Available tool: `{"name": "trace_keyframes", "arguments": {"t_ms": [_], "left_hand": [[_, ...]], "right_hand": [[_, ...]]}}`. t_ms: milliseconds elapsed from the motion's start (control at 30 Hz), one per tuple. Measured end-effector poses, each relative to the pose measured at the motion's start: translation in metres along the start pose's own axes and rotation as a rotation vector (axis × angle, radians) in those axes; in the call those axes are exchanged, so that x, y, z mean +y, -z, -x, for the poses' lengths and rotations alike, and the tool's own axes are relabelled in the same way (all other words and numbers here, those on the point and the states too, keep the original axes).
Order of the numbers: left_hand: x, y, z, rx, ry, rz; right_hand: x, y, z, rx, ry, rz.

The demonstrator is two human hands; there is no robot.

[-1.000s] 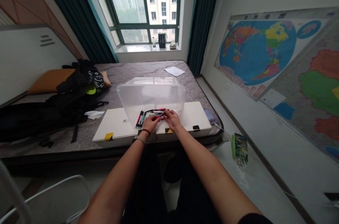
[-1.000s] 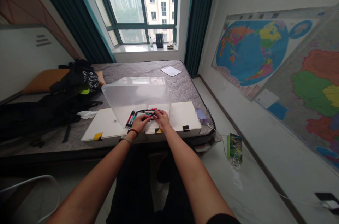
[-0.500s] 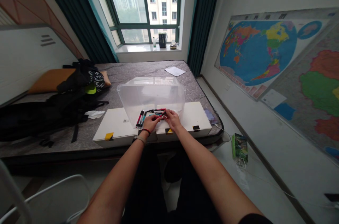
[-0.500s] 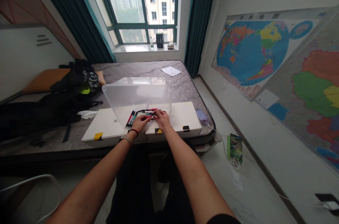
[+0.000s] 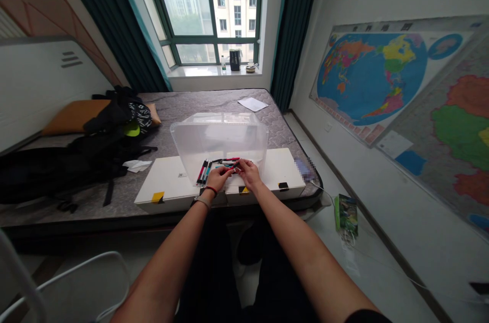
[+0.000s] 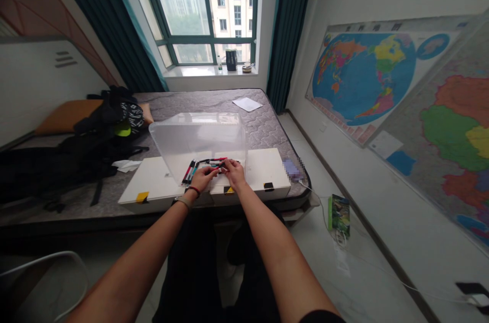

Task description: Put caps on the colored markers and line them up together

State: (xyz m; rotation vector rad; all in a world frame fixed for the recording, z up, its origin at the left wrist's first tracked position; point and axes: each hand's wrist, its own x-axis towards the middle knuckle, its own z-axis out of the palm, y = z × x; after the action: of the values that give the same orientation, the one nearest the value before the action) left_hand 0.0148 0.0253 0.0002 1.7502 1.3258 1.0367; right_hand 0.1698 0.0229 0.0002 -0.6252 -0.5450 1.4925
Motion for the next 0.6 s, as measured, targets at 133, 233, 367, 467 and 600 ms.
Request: {"name": "trace_keyframes", "arguments": {"t_ms": [133,233,367,467,600], "left_hand": [[-0.0013,0.0013,-0.0001,-0.032,-0.005,0.016],[-0.002,0.0015,-0.0003,-0.047,-0.01,0.02],[-0.0017,0.001,-0.0002,-0.074,-0.006,0.023],[-0.0001,0.0011,0.0003,-0.074,-0.021,0.0],[0.0008,0.0021,0.0,-0.08,-0.023,-0.015]], "right_hand": [[0.002,0.0024,-0.0025,0.011,-0.002,0.03],[0.0032,0.0037,-0.0036,0.019,-0.003,0.026],[0.0036,0.0045,-0.004,0.027,-0.009,0.007],[0.0032,0.0042,-0.0036,0.022,-0.004,0.006],[0.0019,0.0026,-0.0025,0.04,0.0,0.021]]}}
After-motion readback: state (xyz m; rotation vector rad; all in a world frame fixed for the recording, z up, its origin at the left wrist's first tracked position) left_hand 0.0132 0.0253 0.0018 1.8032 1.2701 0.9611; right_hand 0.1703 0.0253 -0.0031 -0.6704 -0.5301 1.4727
